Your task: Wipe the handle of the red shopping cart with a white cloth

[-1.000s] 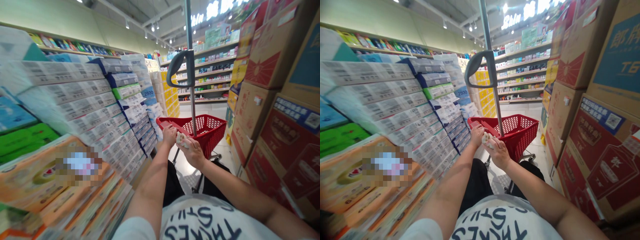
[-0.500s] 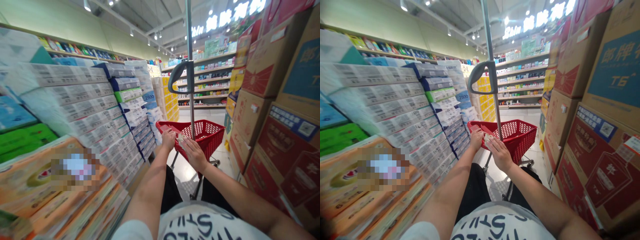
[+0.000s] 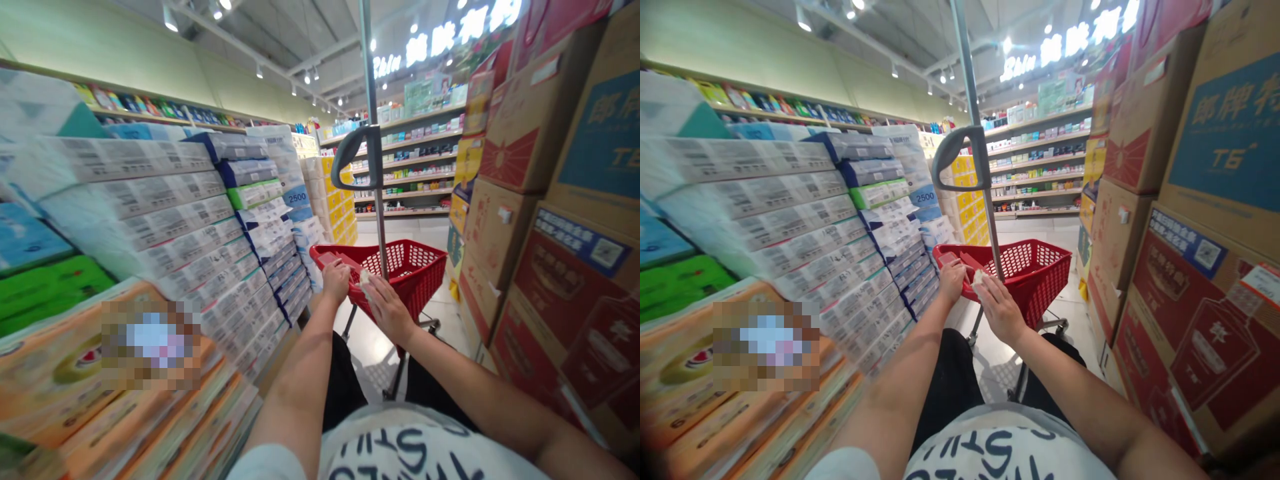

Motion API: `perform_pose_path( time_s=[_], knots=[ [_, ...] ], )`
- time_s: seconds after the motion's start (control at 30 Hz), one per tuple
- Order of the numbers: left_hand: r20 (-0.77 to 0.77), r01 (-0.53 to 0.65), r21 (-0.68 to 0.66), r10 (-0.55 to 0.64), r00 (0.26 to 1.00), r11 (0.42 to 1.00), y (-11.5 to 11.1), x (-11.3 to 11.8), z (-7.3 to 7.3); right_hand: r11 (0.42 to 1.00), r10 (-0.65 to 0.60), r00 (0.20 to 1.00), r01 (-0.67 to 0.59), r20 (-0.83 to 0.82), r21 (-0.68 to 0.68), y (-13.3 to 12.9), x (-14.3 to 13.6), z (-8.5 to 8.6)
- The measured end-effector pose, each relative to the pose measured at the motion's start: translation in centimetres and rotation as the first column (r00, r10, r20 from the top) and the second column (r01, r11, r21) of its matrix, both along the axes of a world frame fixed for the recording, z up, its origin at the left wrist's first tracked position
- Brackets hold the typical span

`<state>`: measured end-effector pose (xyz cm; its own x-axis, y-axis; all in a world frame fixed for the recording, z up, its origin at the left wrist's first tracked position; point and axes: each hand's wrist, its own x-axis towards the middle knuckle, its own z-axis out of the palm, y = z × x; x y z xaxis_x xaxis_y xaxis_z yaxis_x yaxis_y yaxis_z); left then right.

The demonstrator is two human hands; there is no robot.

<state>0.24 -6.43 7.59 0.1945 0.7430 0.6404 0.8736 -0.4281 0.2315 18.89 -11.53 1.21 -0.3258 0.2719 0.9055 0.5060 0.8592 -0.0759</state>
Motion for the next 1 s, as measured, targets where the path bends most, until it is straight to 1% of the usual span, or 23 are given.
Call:
perform_pose_path(
  time_s=[0.1, 0.17, 0.27, 0.37, 0.4, 0.43, 0.47, 0.53, 0.57, 0.63, 0.7, 0.77, 0.87, 0.93, 1.0],
  knots=[
    [-0.011, 0.020, 0.003, -0.020, 1.000, 1.000, 0.1, -0.1, -0.1, 1.000, 0.016, 0.998, -0.018, 0.061, 0.024, -0.3, -0.6, 0.5],
    [-0.037, 0.016, 0.001, -0.016, 0.999, 1.000, 0.0, 0.0, 0.0, 0.999, 0.034, 0.997, -0.036, 0.066, 0.036, -0.3, -0.8, 0.6],
    [-0.084, -0.019, 0.007, 0.020, 0.996, 1.000, -0.7, 0.2, 0.5, 1.000, 0.022, 1.000, -0.022, -0.017, 0.010, -0.1, -0.9, 0.7],
    [-0.107, -0.103, 0.076, 0.111, 0.988, 0.992, -2.1, 0.8, 1.2, 0.999, 0.020, 0.998, -0.022, -0.067, -0.024, 0.2, -1.0, 0.7],
    [-0.119, -0.108, 0.104, 0.120, 0.986, 0.989, -2.6, 1.1, 1.3, 0.999, 0.024, 0.997, -0.027, -0.077, -0.032, 0.2, -1.0, 0.6],
    [-0.141, -0.087, 0.122, 0.104, 0.985, 0.989, -3.2, 1.5, 1.3, 0.999, 0.027, 0.995, -0.031, -0.093, -0.041, 0.2, -1.1, 0.5],
    [-0.164, -0.047, 0.130, 0.068, 0.984, 0.990, -3.8, 1.9, 1.0, 0.998, 0.027, 0.993, -0.033, -0.113, -0.052, 0.3, -1.1, 0.3],
    [-0.189, 0.041, 0.116, -0.018, 0.982, 0.992, -4.7, 2.6, 0.0, 0.997, 0.018, 0.988, -0.030, -0.156, -0.076, 0.3, -1.1, -0.2],
    [-0.151, 0.025, 0.128, -0.005, 0.989, 0.991, -5.1, 3.0, -0.6, 0.996, 0.012, 0.985, -0.026, -0.171, -0.081, 0.4, -1.0, -0.4],
    [-0.052, -0.074, 0.177, 0.084, 0.995, 0.981, -5.4, 3.5, -2.0, 0.997, 0.003, 0.986, -0.015, -0.168, -0.069, 0.5, -0.8, -0.7],
    [-0.008, -0.141, 0.209, 0.146, 0.989, 0.968, -5.3, 3.8, -2.9, 0.999, 0.001, 0.991, -0.008, -0.136, -0.048, 0.5, -0.5, -0.6],
    [-0.024, -0.153, 0.225, 0.162, 0.987, 0.962, -5.2, 3.9, -3.2, 0.998, 0.004, 0.995, -0.010, -0.097, -0.058, 0.4, -0.2, 0.0],
    [-0.041, -0.161, 0.249, 0.176, 0.984, 0.955, -5.1, 3.8, -3.2, 0.995, -0.003, 0.997, -0.005, -0.082, -0.103, 0.0, -0.3, 0.6],
    [-0.037, -0.165, 0.257, 0.181, 0.983, 0.952, -5.2, 3.8, -3.1, 0.996, -0.013, 0.997, 0.006, -0.079, -0.089, -0.2, -0.4, 0.6],
    [-0.024, -0.170, 0.258, 0.182, 0.983, 0.951, -5.2, 3.8, -3.2, 0.999, -0.008, 0.999, 0.006, -0.052, -0.040, -0.2, -0.5, 0.5]
  ],
)
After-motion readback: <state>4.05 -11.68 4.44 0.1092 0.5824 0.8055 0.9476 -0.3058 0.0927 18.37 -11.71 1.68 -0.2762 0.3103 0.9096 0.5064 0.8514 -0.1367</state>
